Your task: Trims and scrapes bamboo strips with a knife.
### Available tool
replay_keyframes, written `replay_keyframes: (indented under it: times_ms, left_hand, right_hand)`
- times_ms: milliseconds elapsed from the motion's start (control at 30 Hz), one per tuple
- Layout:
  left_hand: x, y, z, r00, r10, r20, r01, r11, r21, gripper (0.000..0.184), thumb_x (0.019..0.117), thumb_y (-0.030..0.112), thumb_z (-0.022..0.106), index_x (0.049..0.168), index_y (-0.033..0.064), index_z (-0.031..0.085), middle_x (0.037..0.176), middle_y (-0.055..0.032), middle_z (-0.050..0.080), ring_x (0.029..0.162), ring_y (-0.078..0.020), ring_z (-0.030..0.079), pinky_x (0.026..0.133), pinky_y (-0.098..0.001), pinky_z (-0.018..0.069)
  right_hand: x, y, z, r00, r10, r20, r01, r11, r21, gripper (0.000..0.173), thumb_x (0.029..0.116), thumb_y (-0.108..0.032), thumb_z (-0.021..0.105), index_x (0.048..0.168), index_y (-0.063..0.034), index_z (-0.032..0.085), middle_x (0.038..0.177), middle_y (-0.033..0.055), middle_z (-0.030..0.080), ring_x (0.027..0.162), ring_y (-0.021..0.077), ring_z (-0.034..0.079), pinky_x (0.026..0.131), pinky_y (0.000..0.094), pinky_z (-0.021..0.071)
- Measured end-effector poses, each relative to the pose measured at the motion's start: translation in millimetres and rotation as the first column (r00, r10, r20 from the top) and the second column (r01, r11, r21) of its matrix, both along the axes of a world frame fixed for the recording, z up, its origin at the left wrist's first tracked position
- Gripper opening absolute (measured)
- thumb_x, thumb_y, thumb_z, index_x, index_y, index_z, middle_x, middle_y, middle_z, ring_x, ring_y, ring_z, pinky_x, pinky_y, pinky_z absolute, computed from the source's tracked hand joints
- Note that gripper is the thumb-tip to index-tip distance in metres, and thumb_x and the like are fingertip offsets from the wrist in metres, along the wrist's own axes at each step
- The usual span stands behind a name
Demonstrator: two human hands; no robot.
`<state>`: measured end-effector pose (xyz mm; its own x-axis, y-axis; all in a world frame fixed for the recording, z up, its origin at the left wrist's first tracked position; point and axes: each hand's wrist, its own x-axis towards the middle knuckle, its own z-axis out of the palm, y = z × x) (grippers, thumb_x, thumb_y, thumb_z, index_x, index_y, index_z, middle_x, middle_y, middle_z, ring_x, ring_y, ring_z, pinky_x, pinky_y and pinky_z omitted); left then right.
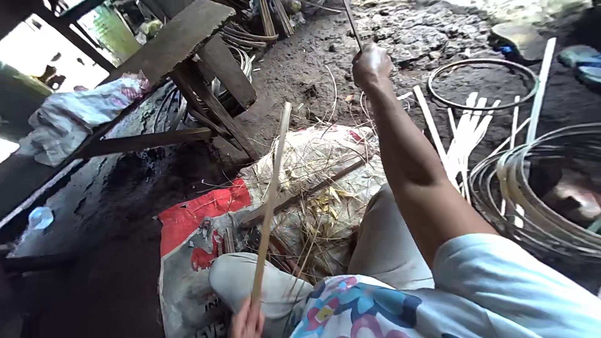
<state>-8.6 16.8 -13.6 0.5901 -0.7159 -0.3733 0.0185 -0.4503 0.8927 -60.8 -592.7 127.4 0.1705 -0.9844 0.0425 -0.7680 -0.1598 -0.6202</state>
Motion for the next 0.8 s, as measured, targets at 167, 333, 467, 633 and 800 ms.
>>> replay_keyframes:
  times_ms: [167, 333, 467, 633, 800]
  left_hand:
    - [32, -150, 12, 0.989, 0.147, -0.027, -0.149, 0.976, -0.161, 0.048, 0.1130, 0.027, 0.028, 0.157, 0.0059, 0.032, 0.069, 0.0014, 0.055, 0.042, -0.0044, 0.039, 0.037, -0.0201, 0.0351]
    - [43, -234, 42, 0.993, 0.118, 0.015, -0.112, 0.970, -0.217, 0.038, 0.1135, 0.023, 0.032, 0.146, 0.0100, 0.046, 0.069, 0.0000, 0.056, 0.042, -0.0051, 0.037, 0.038, -0.0201, 0.0330]
    - [37, -243, 44, 0.994, 0.102, 0.049, -0.088, 0.967, -0.241, 0.024, 0.1119, 0.017, 0.036, 0.101, 0.0076, 0.055, 0.063, 0.0032, 0.046, 0.044, -0.0044, 0.035, 0.041, -0.0190, 0.0311]
    - [38, -234, 44, 0.985, 0.068, 0.156, -0.030, 0.972, -0.234, 0.021, 0.1107, 0.021, 0.043, 0.124, 0.0120, 0.056, 0.068, 0.0020, 0.041, 0.049, -0.0084, 0.037, 0.045, -0.0247, 0.0344]
    - [30, -212, 45, 0.978, 0.036, 0.204, 0.005, 0.980, -0.200, 0.063, 0.1050, 0.024, 0.058, 0.162, 0.0225, 0.031, 0.074, -0.0031, 0.053, 0.050, -0.0111, 0.041, 0.046, -0.0291, 0.0387]
  right_hand:
    - [16, 141, -45, 0.924, 0.381, 0.036, -0.378, 0.923, -0.064, 0.041, 0.1077, -0.014, 0.040, 0.147, -0.0133, 0.053, 0.111, 0.0300, 0.069, 0.100, 0.0531, 0.067, 0.081, 0.0714, 0.0509]
    - [21, 268, -116, 0.786, 0.618, 0.010, -0.607, 0.774, -0.183, 0.023, 0.0977, -0.009, 0.058, 0.120, -0.0083, 0.064, 0.077, 0.0175, 0.069, 0.067, 0.0422, 0.069, 0.056, 0.0604, 0.0523]
    - [22, 275, -118, 0.773, 0.632, -0.052, -0.626, 0.747, -0.223, 0.016, 0.0968, -0.006, 0.059, 0.111, -0.0047, 0.066, 0.081, 0.0184, 0.069, 0.067, 0.0409, 0.069, 0.055, 0.0563, 0.0522]
    - [28, 266, -111, 0.796, 0.598, -0.097, -0.591, 0.730, -0.345, 0.015, 0.0936, -0.004, 0.064, 0.107, -0.0076, 0.069, 0.077, 0.0164, 0.064, 0.061, 0.0367, 0.066, 0.049, 0.0516, 0.0497]
    - [35, 248, -91, 0.806, 0.585, -0.086, -0.575, 0.742, -0.345, 0.021, 0.0960, -0.003, 0.059, 0.115, -0.0075, 0.068, 0.083, 0.0204, 0.067, 0.067, 0.0421, 0.068, 0.053, 0.0560, 0.0510]
